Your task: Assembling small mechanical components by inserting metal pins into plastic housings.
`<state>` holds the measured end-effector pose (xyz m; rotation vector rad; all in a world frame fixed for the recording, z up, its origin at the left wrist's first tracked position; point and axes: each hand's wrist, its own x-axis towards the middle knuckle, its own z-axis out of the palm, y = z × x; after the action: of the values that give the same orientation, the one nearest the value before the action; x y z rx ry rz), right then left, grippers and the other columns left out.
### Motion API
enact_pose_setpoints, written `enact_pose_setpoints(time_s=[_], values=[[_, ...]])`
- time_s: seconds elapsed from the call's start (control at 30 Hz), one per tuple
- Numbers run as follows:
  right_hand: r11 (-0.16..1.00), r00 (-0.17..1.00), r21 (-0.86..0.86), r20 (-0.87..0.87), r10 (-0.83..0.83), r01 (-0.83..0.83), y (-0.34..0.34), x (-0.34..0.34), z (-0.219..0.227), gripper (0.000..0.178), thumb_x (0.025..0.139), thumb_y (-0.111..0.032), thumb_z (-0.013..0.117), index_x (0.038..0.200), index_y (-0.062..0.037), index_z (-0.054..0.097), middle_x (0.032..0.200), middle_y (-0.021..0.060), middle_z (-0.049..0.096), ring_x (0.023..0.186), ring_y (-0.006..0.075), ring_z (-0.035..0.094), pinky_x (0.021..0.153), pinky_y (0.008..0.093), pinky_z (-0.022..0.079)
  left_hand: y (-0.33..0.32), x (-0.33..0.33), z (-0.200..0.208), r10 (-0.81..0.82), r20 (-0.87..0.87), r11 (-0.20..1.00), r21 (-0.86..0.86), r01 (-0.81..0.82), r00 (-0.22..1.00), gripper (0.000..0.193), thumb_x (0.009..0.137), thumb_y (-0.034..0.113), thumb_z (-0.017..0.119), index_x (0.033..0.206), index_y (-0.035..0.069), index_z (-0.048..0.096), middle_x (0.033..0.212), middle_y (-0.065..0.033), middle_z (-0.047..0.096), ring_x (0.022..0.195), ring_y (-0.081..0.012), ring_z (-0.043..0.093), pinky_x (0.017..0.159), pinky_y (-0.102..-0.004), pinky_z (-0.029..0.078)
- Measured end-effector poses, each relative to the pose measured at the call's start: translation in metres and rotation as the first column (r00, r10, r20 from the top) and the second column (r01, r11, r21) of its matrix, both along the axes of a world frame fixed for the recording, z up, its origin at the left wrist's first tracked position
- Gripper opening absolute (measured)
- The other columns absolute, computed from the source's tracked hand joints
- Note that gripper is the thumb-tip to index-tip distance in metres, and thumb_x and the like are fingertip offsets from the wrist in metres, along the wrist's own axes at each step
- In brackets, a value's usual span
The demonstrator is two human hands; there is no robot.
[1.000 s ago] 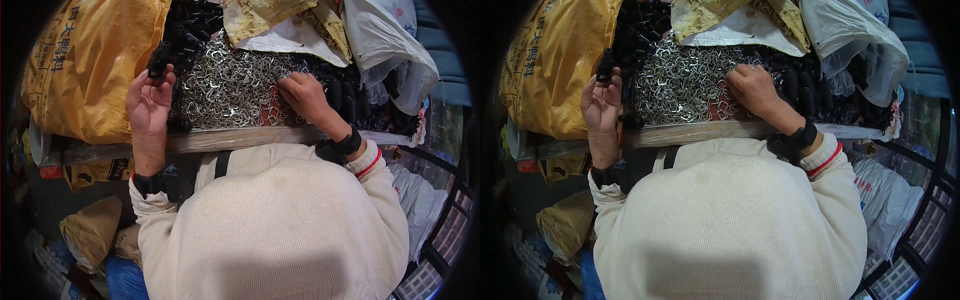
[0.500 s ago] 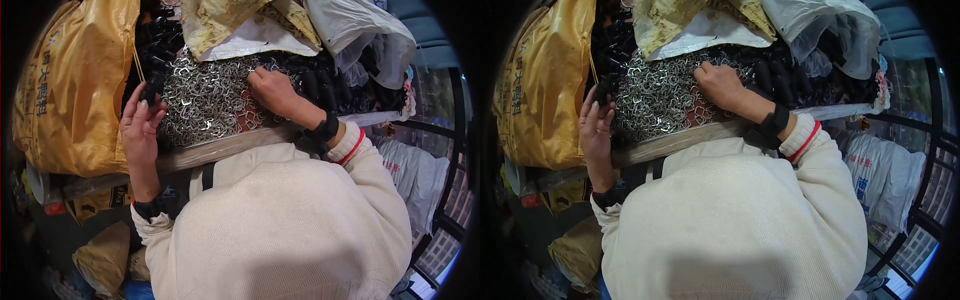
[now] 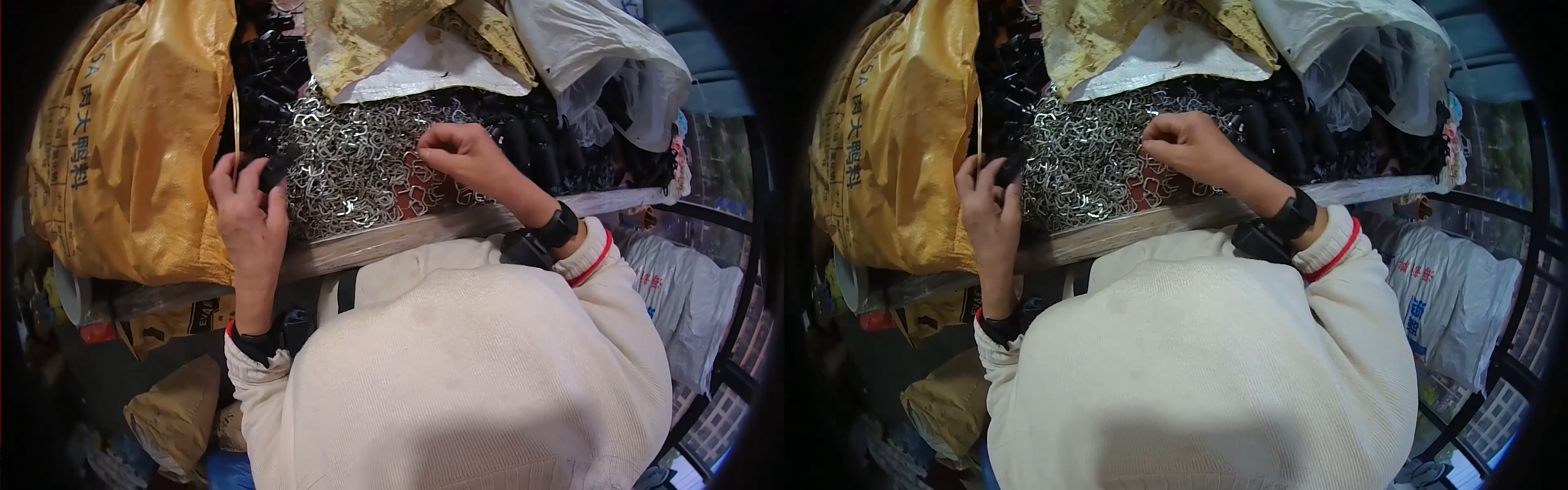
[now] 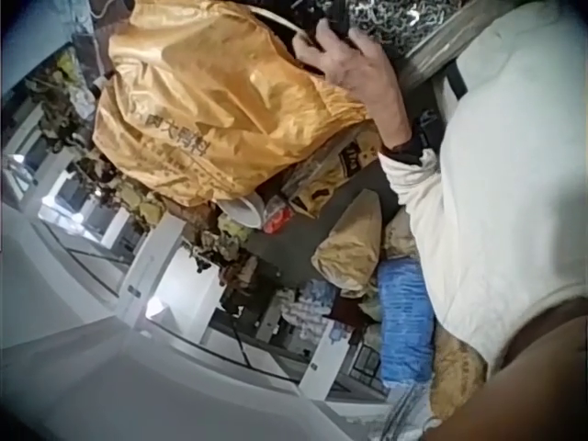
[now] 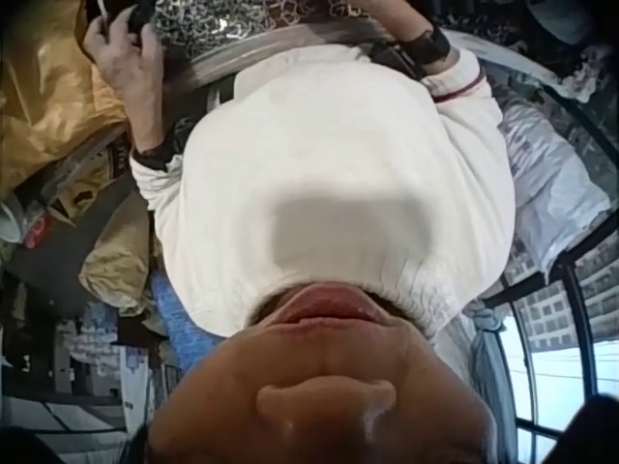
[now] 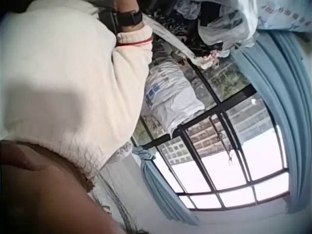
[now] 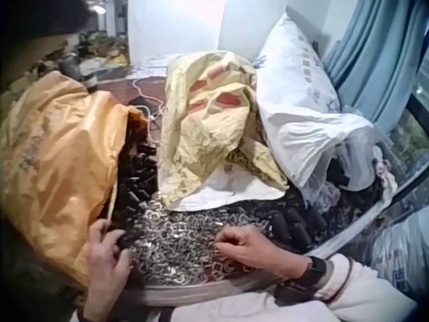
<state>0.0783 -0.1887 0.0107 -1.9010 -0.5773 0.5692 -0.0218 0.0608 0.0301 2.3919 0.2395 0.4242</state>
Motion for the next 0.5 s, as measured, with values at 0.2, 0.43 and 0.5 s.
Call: enact_pose_setpoints(time_s=[0.2,0.43,0.5], values=[[0.967,0.799,0.197,-0.601,-0.012,0.162,0.005,-0.001,0.013,0.008,0.079,-0.011,0.055,0.079,-0.0030,0.054,0.064,-0.0042,0.046,0.049,0.0019,0.037,0.043,0.0155,0.030,-0.001,-0.002,0.010,0.067,0.117,0.561,-0.826,0.059,0.991,0.020,0.075,0.002,0.056,0.094,0.001,0.053,0.093,-0.0058,0.049,0.061,-0.0068,0.049,0.051,-0.0195,0.042],[0.922,0.582,0.292,-0.808,0.094,0.256,0.012,-0.004,0.015,0.011,0.078,-0.012,0.057,0.082,-0.0031,0.054,0.065,-0.0017,0.049,0.047,0.0019,0.036,0.042,0.0146,0.029,-0.047,0.014,-0.001,-0.342,-0.029,0.354,-0.930,0.100,0.939,0.014,0.073,0.006,0.061,0.085,0.003,0.054,0.062,-0.0007,0.052,0.050,-0.0052,0.048,0.045,-0.0177,0.039],[0.927,0.568,0.274,-0.818,0.086,0.255,0.014,-0.007,0.016,0.011,0.078,-0.013,0.057,0.083,-0.0032,0.054,0.066,-0.0013,0.049,0.047,0.0019,0.037,0.042,0.0150,0.029,-0.059,0.022,-0.008,-0.356,-0.041,0.373,-0.922,0.102,0.933,0.013,0.073,0.006,0.061,0.083,0.002,0.054,0.062,-0.0004,0.052,0.050,-0.0050,0.048,0.045,-0.0176,0.039]])
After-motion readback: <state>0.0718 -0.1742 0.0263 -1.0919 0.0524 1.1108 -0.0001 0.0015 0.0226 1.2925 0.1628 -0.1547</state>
